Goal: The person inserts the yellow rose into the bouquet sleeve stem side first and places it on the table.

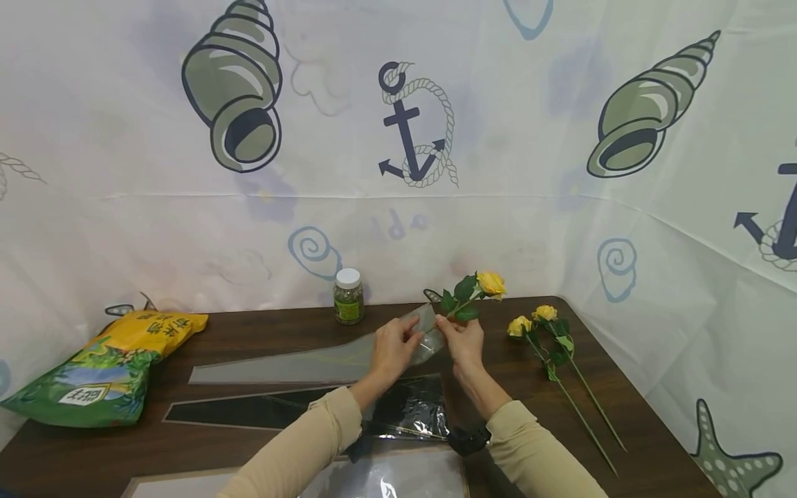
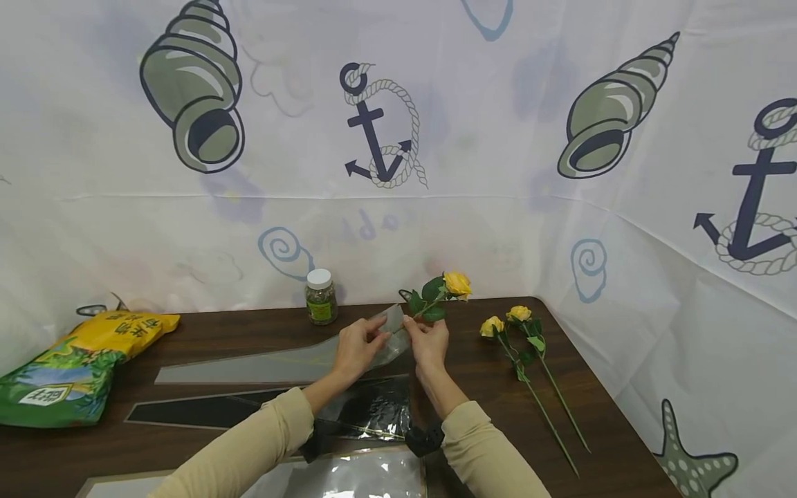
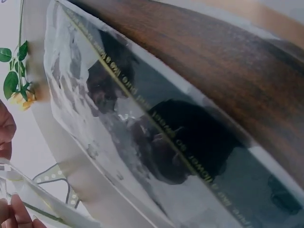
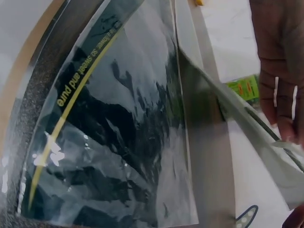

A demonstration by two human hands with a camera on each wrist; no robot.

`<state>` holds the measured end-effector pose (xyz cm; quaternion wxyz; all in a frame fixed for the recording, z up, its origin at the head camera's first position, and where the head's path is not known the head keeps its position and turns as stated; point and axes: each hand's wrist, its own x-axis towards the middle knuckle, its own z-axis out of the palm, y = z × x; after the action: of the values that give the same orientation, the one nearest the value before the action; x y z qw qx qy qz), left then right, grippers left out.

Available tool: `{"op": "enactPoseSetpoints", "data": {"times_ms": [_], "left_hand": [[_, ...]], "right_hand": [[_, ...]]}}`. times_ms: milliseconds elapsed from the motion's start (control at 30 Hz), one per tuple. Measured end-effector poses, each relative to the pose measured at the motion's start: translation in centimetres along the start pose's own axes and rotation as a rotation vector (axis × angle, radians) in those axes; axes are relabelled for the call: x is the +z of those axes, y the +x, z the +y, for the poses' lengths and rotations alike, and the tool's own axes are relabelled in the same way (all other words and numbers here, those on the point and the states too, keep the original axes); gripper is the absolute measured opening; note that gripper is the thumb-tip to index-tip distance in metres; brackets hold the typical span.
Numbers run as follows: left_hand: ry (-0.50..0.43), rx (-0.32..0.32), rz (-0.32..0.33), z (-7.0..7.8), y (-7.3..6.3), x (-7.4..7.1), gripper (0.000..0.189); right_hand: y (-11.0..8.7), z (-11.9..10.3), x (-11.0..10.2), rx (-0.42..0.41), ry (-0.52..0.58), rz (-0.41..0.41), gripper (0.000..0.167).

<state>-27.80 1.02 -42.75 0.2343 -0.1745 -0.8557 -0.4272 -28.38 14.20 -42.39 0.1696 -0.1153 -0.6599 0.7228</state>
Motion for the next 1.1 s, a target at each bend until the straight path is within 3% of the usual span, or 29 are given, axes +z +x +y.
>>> {"op": "enactPoseSetpoints", "data": {"times_ms": [600, 900, 1100], "left_hand": [[0.005, 0.008, 0.016, 0.5, 0.0, 0.1, 0.026], [-0.002, -0.012, 0.008, -0.2, 0.2, 0.1, 0.028], [0.007, -0.009, 0.014, -0.3, 0.2, 0.0, 0.027]], "right_hand": [[-0.1, 0.3, -0.5, -0.071, -0.086, -0.082, 0.028], [0.5, 0.0, -1.4, -0.043, 0.014, -0.047, 0.031], [0.2, 0.2, -1.0, -0.072, 0.025, 0.042, 0.022]]}}
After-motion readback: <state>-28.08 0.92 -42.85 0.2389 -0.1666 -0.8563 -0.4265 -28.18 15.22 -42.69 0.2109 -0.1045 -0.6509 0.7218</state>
